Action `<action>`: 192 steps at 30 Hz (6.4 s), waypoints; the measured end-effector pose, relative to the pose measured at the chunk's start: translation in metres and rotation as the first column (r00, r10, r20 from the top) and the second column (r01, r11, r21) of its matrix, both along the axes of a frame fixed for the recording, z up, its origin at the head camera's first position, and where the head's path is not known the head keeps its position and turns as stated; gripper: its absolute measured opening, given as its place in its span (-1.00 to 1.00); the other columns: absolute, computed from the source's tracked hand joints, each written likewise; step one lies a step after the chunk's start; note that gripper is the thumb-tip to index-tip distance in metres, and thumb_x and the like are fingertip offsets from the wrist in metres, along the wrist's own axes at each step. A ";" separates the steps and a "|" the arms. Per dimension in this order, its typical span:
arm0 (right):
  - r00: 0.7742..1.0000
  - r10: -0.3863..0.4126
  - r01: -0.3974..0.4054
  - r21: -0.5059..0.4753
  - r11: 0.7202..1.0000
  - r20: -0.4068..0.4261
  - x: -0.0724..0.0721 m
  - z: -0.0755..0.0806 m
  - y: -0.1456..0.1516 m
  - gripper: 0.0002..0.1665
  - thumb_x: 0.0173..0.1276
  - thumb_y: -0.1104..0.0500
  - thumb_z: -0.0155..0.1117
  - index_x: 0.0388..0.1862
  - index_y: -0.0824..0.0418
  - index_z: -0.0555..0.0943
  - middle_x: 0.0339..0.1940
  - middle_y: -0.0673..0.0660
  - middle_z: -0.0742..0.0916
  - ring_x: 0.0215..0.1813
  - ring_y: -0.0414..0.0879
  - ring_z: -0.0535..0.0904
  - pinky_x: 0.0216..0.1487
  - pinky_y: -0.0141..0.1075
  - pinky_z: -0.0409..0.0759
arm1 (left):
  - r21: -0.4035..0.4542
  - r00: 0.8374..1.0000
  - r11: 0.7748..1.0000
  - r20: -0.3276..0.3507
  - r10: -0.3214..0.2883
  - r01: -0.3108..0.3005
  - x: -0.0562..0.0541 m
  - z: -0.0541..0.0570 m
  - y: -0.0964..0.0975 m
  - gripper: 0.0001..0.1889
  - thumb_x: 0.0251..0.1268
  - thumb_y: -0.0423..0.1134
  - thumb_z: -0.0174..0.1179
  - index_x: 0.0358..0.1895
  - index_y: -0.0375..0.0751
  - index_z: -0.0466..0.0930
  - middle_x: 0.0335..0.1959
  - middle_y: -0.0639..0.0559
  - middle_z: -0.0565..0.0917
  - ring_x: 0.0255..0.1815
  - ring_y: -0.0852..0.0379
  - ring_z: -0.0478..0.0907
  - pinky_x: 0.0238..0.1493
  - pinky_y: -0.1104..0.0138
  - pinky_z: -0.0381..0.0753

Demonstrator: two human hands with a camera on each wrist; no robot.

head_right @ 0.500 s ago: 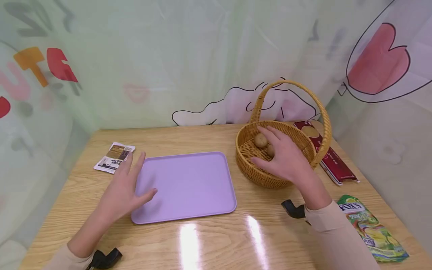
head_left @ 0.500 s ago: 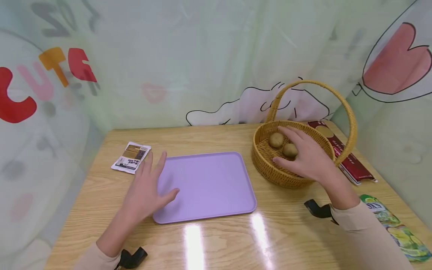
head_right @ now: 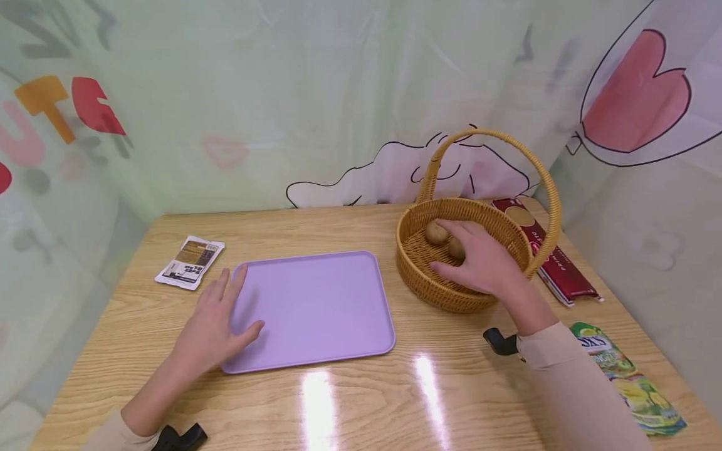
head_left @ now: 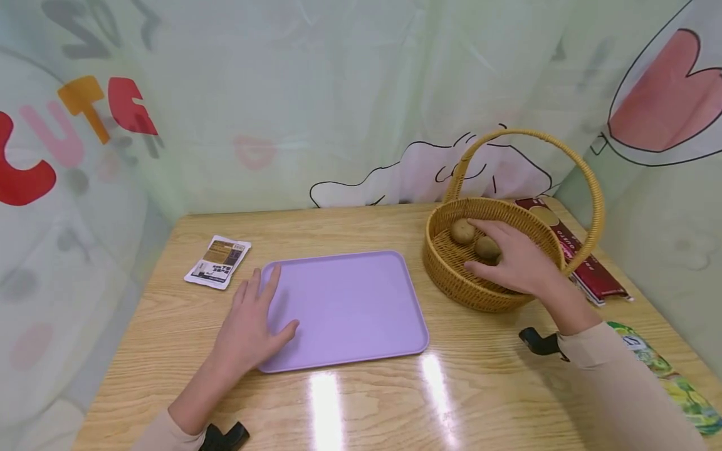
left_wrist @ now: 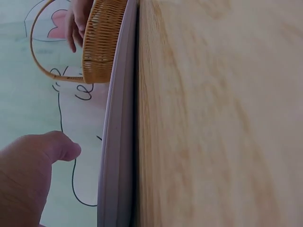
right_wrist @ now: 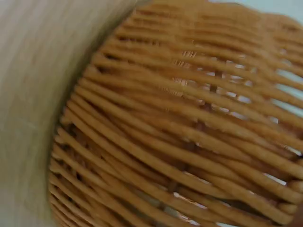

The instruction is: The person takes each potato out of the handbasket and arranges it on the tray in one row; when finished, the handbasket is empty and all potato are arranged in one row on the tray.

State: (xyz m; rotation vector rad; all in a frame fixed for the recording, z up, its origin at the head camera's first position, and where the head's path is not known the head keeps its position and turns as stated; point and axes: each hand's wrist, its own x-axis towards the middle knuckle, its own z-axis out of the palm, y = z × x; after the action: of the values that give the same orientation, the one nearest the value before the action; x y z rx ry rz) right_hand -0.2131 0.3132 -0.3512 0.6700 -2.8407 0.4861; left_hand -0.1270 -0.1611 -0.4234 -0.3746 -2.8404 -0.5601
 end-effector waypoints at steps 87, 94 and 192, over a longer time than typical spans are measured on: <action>0.975 -0.048 0.020 0.131 0.991 0.216 -0.090 0.047 -0.015 -0.43 0.03 0.16 0.45 0.08 0.19 0.58 -0.10 0.18 0.65 -0.11 0.07 0.48 -0.13 -0.06 0.46 | 0.225 0.984 0.971 0.172 0.037 -0.076 -0.015 0.000 -0.024 -0.79 -0.05 -0.45 0.31 -0.28 -0.39 0.55 -0.50 -0.06 0.46 -0.42 0.04 0.38 -0.40 0.24 0.39; 0.990 -0.011 -0.009 0.134 0.991 0.144 -0.072 0.063 -0.036 -0.41 0.01 0.09 0.52 0.06 0.23 0.60 -0.07 0.20 0.68 -0.06 0.08 0.54 -0.09 -0.03 0.48 | 0.284 0.983 0.957 0.181 0.014 -0.066 -0.017 -0.004 -0.028 -0.64 -0.04 -0.46 0.32 -0.10 -0.49 0.56 -0.36 -0.10 0.54 -0.40 0.08 0.46 -0.34 0.26 0.48; 0.914 0.324 -0.319 -0.064 0.946 0.243 -0.057 -0.040 -0.321 -0.37 -0.04 0.04 0.55 0.05 0.19 0.62 -0.06 0.04 0.67 -0.08 -0.12 0.50 -0.09 -0.31 0.50 | 0.400 0.958 0.916 0.276 -0.080 -0.039 -0.029 -0.007 -0.024 -0.34 -0.03 -0.40 0.38 0.24 -0.43 0.41 -0.34 -0.05 0.47 -0.50 0.18 0.43 -0.45 0.32 0.49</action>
State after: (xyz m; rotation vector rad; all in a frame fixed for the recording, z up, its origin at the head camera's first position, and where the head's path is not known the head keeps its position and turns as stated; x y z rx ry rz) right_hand -0.2698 -0.0075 -0.3909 1.1601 -2.9575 0.6981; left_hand -0.1558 -0.1853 -0.4306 -0.2635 -2.8795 -1.2720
